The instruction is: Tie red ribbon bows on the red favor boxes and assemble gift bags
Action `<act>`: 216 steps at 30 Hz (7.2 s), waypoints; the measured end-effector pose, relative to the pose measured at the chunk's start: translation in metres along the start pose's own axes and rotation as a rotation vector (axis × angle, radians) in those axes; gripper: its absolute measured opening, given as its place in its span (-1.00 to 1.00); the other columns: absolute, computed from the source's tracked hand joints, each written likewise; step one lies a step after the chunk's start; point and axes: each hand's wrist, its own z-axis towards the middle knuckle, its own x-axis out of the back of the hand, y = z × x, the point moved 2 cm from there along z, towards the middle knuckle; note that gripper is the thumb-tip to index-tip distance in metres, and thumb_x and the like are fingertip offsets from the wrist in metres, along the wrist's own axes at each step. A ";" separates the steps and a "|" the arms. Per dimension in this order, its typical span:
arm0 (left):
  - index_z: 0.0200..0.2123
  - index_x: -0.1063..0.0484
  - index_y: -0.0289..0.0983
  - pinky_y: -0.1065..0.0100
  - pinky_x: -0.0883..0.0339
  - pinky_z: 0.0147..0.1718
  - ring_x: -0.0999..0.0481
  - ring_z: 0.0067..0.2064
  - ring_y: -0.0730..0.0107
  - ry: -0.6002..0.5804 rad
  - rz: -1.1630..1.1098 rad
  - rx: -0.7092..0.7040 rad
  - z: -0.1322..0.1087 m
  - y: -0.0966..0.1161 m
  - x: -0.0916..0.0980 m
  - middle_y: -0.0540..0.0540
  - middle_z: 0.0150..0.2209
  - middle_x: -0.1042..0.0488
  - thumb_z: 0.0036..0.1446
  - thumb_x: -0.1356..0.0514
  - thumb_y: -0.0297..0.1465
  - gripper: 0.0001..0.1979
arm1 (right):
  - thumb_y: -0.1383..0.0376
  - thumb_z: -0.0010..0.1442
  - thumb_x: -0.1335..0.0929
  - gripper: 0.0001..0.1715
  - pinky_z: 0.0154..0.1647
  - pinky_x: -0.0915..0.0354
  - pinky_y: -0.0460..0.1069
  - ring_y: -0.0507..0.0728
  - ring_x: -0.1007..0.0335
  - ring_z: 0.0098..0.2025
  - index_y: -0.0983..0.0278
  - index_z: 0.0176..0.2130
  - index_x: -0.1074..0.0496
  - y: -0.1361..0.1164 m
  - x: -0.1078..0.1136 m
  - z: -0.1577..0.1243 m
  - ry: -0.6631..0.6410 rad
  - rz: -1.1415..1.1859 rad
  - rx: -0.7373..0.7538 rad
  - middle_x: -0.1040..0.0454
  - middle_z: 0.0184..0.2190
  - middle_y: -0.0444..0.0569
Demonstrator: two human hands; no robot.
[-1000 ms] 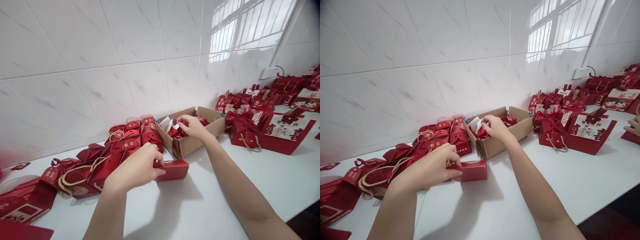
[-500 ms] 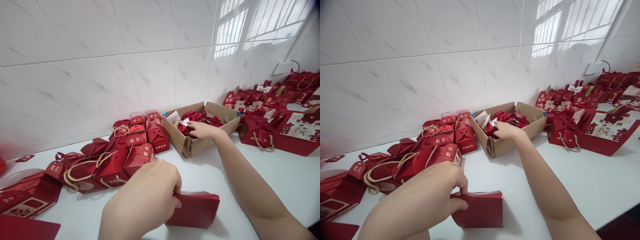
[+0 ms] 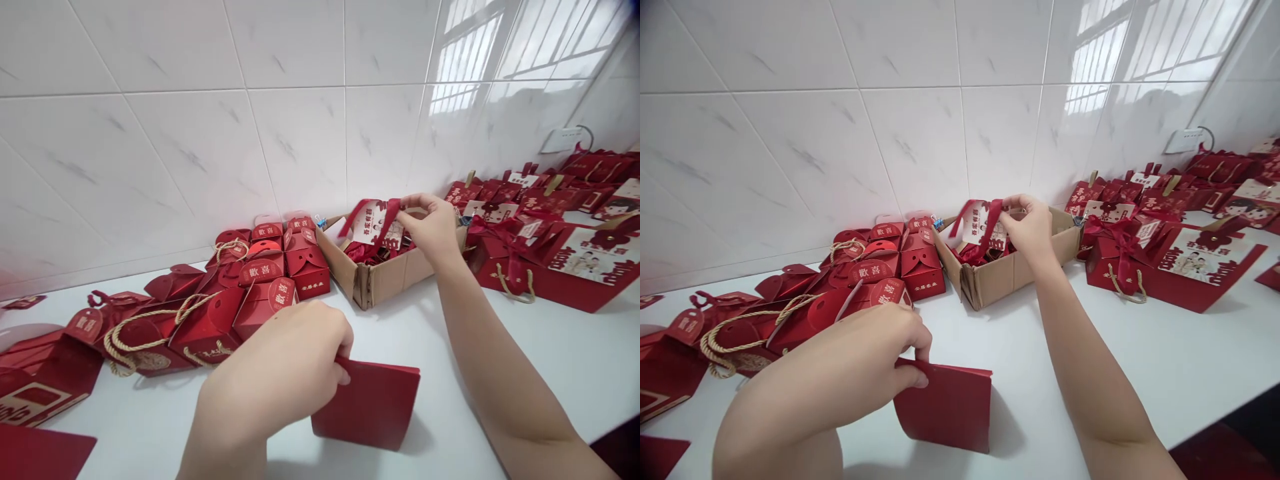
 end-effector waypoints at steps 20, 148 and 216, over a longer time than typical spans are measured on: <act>-0.55 -0.47 -0.18 0.37 -0.09 -0.54 -0.38 -0.44 0.34 -0.046 0.017 0.006 -0.003 0.004 -0.003 -0.02 -0.48 -0.45 -0.10 -0.14 -0.50 -0.86 | 0.48 -0.01 -0.26 -0.68 0.22 0.23 0.33 0.22 -0.29 0.06 0.13 -0.55 -0.48 0.007 0.011 0.002 -0.093 -0.458 0.460 -0.52 -0.27 -0.18; -0.38 -0.17 -0.17 0.40 -0.05 -0.68 -0.25 -0.57 0.45 0.010 0.044 0.079 0.016 -0.002 0.006 0.04 -0.47 -0.35 0.01 0.02 -0.50 -0.89 | 0.44 0.08 -0.23 -0.80 -0.52 0.07 -0.08 -0.03 -0.03 -0.55 0.30 -0.56 -0.27 -0.094 0.013 -0.079 -1.236 -0.599 0.341 -0.29 -0.63 -0.15; -0.39 -0.16 -0.20 0.40 -0.05 -0.64 -0.25 -0.54 0.46 -0.003 0.061 0.065 0.018 -0.007 0.003 0.00 -0.41 -0.33 0.02 0.06 -0.51 -0.90 | 0.44 0.07 -0.26 -0.83 -0.53 0.10 -0.09 -0.04 -0.05 -0.55 0.30 -0.52 -0.33 -0.097 0.014 -0.081 -1.194 -0.616 0.354 -0.33 -0.61 -0.13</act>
